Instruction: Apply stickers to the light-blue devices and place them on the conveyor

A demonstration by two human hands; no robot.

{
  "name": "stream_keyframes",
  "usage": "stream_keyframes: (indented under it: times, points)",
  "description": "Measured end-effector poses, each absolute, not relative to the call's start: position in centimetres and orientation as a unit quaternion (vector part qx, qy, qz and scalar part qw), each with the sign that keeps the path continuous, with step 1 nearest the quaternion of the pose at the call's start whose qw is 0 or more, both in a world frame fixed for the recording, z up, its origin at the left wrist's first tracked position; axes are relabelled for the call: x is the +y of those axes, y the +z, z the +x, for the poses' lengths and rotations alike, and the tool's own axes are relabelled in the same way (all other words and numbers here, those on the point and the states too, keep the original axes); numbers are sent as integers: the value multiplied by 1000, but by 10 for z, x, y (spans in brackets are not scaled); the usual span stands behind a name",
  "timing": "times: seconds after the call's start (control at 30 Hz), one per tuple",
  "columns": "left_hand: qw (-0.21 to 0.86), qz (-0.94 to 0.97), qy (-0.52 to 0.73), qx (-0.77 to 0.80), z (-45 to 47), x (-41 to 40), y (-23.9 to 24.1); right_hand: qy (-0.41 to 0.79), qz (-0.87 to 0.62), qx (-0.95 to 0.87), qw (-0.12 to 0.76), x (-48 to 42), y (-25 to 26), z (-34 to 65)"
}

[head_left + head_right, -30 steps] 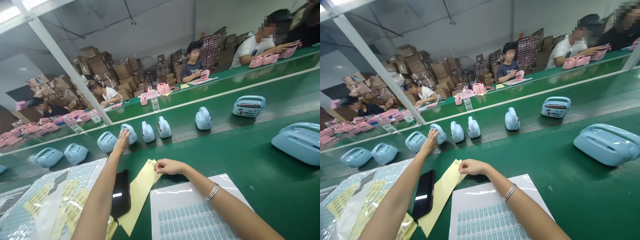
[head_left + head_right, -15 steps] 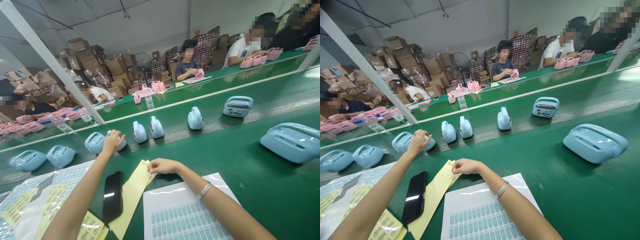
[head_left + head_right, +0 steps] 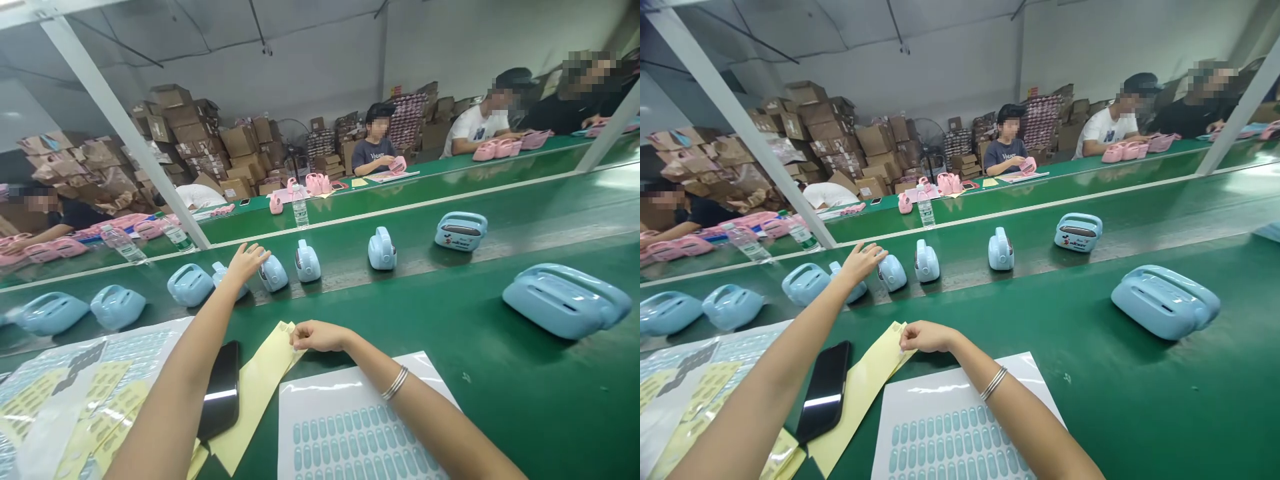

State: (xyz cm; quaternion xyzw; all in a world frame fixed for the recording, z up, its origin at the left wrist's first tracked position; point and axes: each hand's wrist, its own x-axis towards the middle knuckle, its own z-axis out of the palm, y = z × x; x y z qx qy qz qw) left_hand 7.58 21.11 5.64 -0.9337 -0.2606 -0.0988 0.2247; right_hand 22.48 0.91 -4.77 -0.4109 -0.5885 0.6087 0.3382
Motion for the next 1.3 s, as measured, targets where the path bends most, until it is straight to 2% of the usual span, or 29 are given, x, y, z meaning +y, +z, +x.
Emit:
stream_keyframes:
  times: [0.23,0.43,0.5,0.6,0.73,0.87,1.07,1.3]
  points:
    - [128,-940,-120,-293,53,197,75,594,-416,-590,354,7,-36,223]
    - [-24,-896,-167,-410,12,165,101,556,-361,-608,437,-20,26,238]
    - [-115,-892,-145,-413,3,145,97,458,-354,-665,472,-35,47,244]
    - [-259,-877,-92,-394,3,115,84,299,-375,-741,470,-54,64,241]
    - [-381,-842,-54,-377,17,90,69,273,-379,-771,434,-65,66,227]
    - [-438,-818,-39,-372,25,87,63,265,-388,-771,429,-64,62,221]
    - [-496,-791,-42,-356,27,87,64,242,-391,-745,482,-62,60,221]
    - [-517,-780,-48,-349,29,83,68,208,-405,-723,519,-62,56,213]
